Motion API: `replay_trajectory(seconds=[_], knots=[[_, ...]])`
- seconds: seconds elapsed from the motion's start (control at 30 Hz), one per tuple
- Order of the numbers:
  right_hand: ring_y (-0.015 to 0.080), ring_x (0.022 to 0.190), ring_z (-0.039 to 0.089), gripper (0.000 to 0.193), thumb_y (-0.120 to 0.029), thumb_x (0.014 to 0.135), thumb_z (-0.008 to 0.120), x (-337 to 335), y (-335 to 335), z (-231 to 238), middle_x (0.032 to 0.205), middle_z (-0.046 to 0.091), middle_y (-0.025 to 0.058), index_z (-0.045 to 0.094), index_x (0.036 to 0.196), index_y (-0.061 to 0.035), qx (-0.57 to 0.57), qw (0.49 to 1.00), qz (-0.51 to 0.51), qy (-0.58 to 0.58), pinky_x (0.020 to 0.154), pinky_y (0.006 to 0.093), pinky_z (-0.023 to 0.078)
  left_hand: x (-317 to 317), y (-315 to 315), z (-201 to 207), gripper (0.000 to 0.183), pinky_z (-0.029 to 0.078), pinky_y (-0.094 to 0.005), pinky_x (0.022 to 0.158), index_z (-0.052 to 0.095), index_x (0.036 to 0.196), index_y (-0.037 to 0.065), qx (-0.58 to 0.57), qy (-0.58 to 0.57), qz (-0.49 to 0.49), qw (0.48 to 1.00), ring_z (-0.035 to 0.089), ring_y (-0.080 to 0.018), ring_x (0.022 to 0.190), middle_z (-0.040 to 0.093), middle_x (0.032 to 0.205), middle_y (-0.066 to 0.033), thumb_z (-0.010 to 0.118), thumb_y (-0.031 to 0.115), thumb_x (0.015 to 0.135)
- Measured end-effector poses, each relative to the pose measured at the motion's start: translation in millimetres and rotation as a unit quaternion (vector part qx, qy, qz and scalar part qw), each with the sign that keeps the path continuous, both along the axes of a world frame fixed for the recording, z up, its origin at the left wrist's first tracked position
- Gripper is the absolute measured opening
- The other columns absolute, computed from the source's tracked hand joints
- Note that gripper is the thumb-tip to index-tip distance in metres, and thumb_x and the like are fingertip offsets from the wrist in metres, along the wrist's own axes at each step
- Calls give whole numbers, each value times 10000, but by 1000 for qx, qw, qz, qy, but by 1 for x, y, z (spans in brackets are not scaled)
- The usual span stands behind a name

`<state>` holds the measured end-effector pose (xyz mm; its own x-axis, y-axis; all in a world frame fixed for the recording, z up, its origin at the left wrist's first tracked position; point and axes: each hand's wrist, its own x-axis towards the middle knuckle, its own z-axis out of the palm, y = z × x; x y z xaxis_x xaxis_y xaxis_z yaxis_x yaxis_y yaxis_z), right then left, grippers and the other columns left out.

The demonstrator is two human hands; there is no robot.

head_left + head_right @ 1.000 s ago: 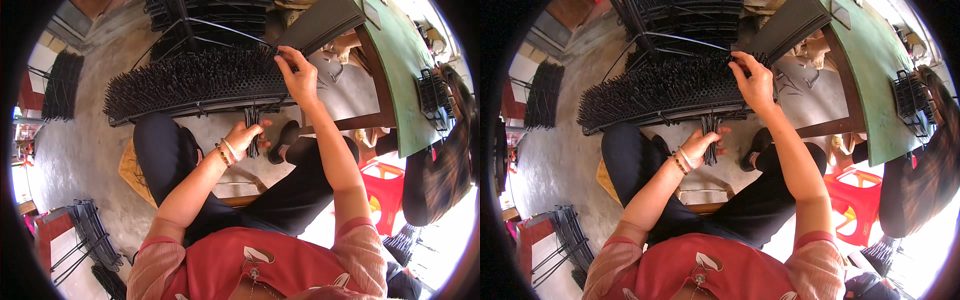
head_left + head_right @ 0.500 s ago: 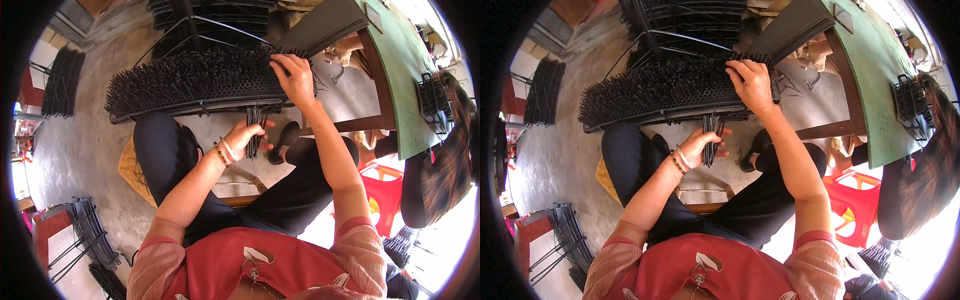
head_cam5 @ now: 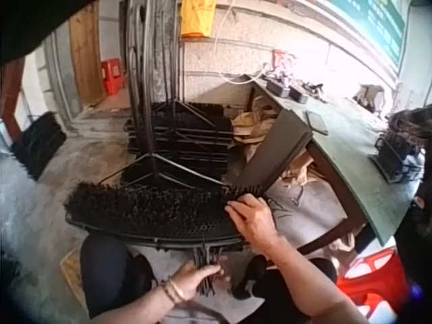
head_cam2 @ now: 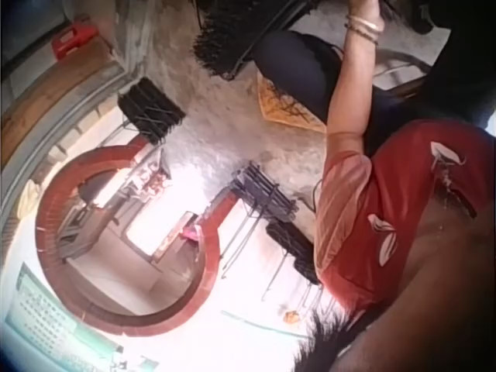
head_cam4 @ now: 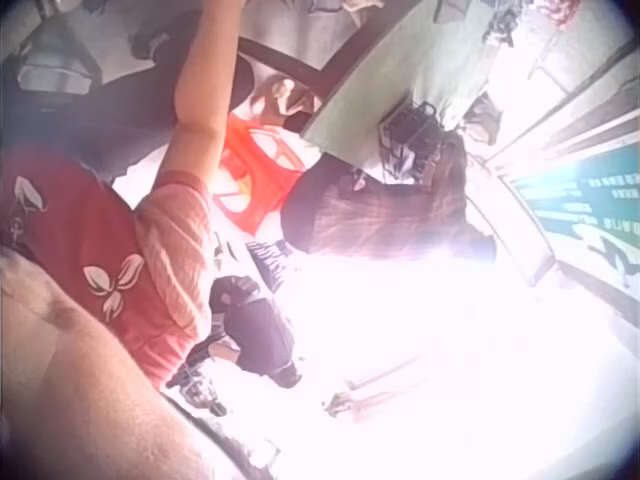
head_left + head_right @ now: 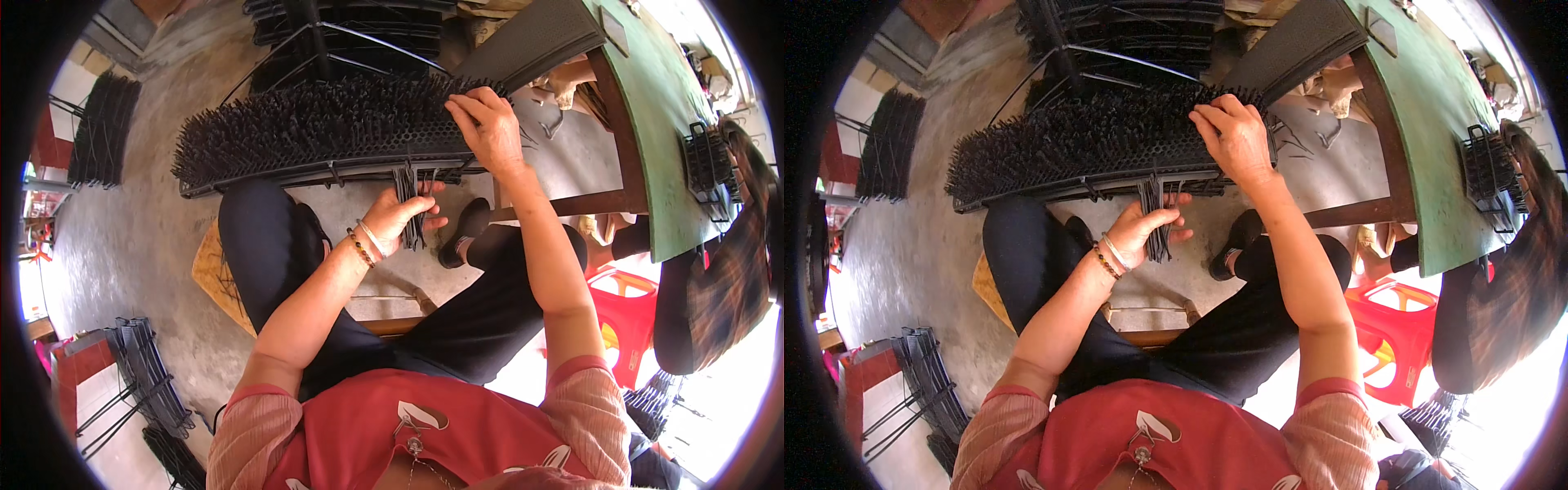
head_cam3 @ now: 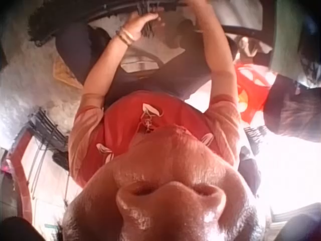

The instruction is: Insert bundles of plastic bristles into a perforated brush base.

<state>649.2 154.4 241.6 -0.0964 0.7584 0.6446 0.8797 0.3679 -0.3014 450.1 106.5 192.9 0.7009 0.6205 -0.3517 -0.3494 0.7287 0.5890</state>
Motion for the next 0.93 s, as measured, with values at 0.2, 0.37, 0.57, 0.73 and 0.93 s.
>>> replay_trajectory(seconds=[0.2, 0.37, 0.57, 0.73, 0.93], knots=[[288, 735, 585, 169, -53, 788, 645, 0, 3, -2, 833, 581, 124, 652, 952, -14, -55, 995, 51, 60, 642, 345, 472, 0, 1, 1, 186, 557, -396, 779, 551, 1048, 4, 13, -6, 10, 1000, 549, -158, 845, 542, 1117, -89, 540, 35, 864], [308, 740, 571, 201, -26, 798, 620, 0, 5, -2, 851, 564, 128, 642, 998, -19, -41, 999, 0, -19, 658, 360, 469, 1, -1, 3, 195, 559, -384, 776, 557, 1046, -20, 16, 8, -5, 1000, 543, -154, 838, 547, 1098, -93, 542, 35, 860], [323, 768, 562, 199, -18, 801, 604, -4, 3, 1, 867, 558, 132, 641, 996, -16, -53, 997, 42, -45, 661, 363, 471, 0, 1, -2, 223, 561, -380, 780, 564, 1071, -32, 3, 4, -20, 1000, 522, -124, 815, 540, 961, -64, 517, 54, 871], [187, 701, 570, 141, -96, 804, 660, -6, -11, 17, 798, 595, 84, 669, 908, -1, -206, 961, 86, 165, 598, 284, 445, 0, 3, 5, 241, 549, -380, 806, 562, 1091, -14, 28, -13, 1, 1000, 525, -111, 803, 547, 961, -47, 530, 67, 866], [129, 744, 634, 326, -316, 820, 682, -21, -32, 3, 784, 671, 107, 699, 913, -5, -458, 785, 150, 389, 687, 256, 499, -3, 7, 10, 275, 537, -403, 832, 526, 1128, -3, 31, -40, 32, 998, 526, -127, 830, 543, 1071, -74, 531, 68, 862]])
